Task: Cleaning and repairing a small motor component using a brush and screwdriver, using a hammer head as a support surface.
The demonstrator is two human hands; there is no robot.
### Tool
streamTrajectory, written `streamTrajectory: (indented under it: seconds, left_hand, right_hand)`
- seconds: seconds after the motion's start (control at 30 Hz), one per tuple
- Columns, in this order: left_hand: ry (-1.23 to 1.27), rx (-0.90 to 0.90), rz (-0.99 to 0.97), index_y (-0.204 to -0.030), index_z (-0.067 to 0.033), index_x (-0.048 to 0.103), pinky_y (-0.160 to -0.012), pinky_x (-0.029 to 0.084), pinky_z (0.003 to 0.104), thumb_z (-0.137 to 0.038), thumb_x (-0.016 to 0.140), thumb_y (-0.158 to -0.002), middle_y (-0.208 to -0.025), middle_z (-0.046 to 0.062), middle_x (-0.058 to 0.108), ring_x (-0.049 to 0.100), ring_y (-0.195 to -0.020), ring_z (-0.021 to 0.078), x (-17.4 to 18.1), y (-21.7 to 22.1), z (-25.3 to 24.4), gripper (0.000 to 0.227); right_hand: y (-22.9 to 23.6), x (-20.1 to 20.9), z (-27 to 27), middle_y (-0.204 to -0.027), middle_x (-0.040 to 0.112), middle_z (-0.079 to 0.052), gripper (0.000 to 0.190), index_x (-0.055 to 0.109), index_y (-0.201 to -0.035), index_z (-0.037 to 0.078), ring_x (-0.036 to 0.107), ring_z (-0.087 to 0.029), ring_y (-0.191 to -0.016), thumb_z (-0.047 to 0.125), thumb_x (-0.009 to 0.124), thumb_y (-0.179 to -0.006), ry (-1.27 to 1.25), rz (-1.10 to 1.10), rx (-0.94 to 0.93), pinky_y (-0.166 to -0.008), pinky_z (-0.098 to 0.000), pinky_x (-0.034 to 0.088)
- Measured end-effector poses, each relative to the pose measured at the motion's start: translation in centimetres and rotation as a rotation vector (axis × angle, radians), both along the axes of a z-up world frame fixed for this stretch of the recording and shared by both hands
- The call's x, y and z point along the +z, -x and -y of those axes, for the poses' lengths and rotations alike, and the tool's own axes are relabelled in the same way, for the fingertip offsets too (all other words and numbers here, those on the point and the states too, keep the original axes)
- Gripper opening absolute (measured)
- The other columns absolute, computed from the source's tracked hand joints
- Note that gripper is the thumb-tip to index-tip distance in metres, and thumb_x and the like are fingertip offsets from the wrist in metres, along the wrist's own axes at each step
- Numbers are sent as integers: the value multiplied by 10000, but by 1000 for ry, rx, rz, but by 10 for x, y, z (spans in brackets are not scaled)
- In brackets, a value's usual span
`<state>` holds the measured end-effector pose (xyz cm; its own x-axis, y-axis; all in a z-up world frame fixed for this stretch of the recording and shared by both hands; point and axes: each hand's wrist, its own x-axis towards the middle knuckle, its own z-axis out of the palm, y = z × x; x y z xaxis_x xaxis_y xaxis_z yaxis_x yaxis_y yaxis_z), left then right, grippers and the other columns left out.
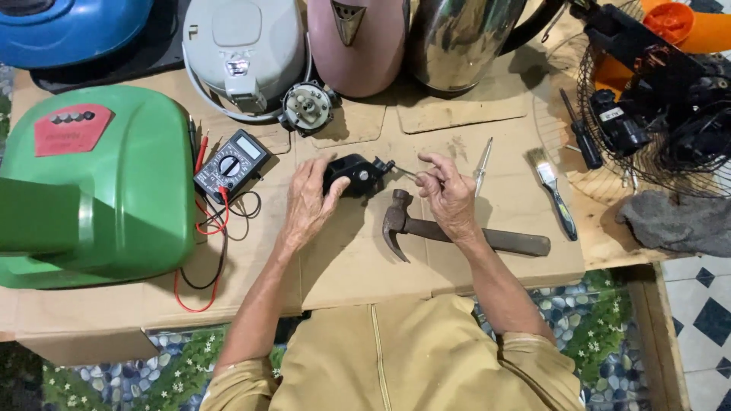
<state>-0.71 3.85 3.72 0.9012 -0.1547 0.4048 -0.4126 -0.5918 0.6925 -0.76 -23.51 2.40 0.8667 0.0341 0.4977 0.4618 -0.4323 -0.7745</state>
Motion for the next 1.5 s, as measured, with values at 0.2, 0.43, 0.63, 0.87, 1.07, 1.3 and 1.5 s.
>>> streamTrajectory:
  seconds: [0.2, 0.43, 0.63, 0.87, 1.07, 1.3, 1.5]
  left_hand:
    - [-191, 21, 145, -1441, -67, 552, -933, 509, 530, -193, 819, -844, -1187, 191, 649, 632, -1085, 404, -28, -15, 7, 666]
    - [-427, 47, 371, -1432, -138, 559, -1050, 399, 561, -270, 962, -634, -1339, 184, 540, 505, -1283, 403, -14, -35, 56, 903]
    - [-204, -166, 692, -1076, -194, 743, -1038, 376, 592, -299, 728, -908, -1202, 133, 656, 586, -1163, 367, -25, -44, 99, 198]
    - [-307, -71, 724, -958, -182, 697, -964, 423, 546, -309, 647, -950, -1051, 65, 645, 596, -986, 298, -24, -34, 89, 136]
    - [-284, -87, 776, -914, -160, 659, -921, 422, 501, -220, 741, -787, -931, 51, 578, 561, -874, 265, -8, -30, 88, 163]
    - [-226, -103, 765, -896, -127, 645, -950, 441, 464, -192, 631, -942, -811, 32, 536, 563, -749, 234, -10, -23, 87, 81]
    - [-153, -95, 719, -943, -50, 688, -994, 480, 510, -139, 694, -923, -802, 90, 603, 596, -738, 261, -12, -7, 88, 91]
  right_hand:
    - [1, 19, 2, -831, 754, -132, 258, 681, -1229, 47, 731, -212, -657, 73, 729, -976, -63, 50, -38, -602, -300, 588]
    - [-2, -11, -7, -889, 781, -112, 258, 731, -1178, 65, 762, -266, -728, 53, 757, -921, 113, 263, -114, -622, -335, 610]
    - [7, 23, -8, -920, 780, -88, 299, 697, -1233, 62, 756, -260, -745, 141, 728, -946, 173, 318, -105, -648, -343, 620]
    - [19, 40, 76, -989, 713, -177, 329, 670, -1237, 11, 714, -372, -882, 194, 751, -975, 430, 146, -158, -770, -467, 589]
    - [53, -11, 183, -1041, 598, -113, 400, 693, -1161, 70, 575, -350, -1048, 222, 906, -859, 768, 1, -623, -825, -485, 537]
    - [50, -37, 212, -893, 598, -98, 257, 662, -986, 95, 636, -340, -915, 57, 835, -799, 771, -115, -665, -788, -459, 556]
    - [45, -19, 204, -925, 592, -105, 291, 627, -1106, 105, 631, -326, -950, 44, 709, -834, 755, -110, -631, -764, -490, 582]
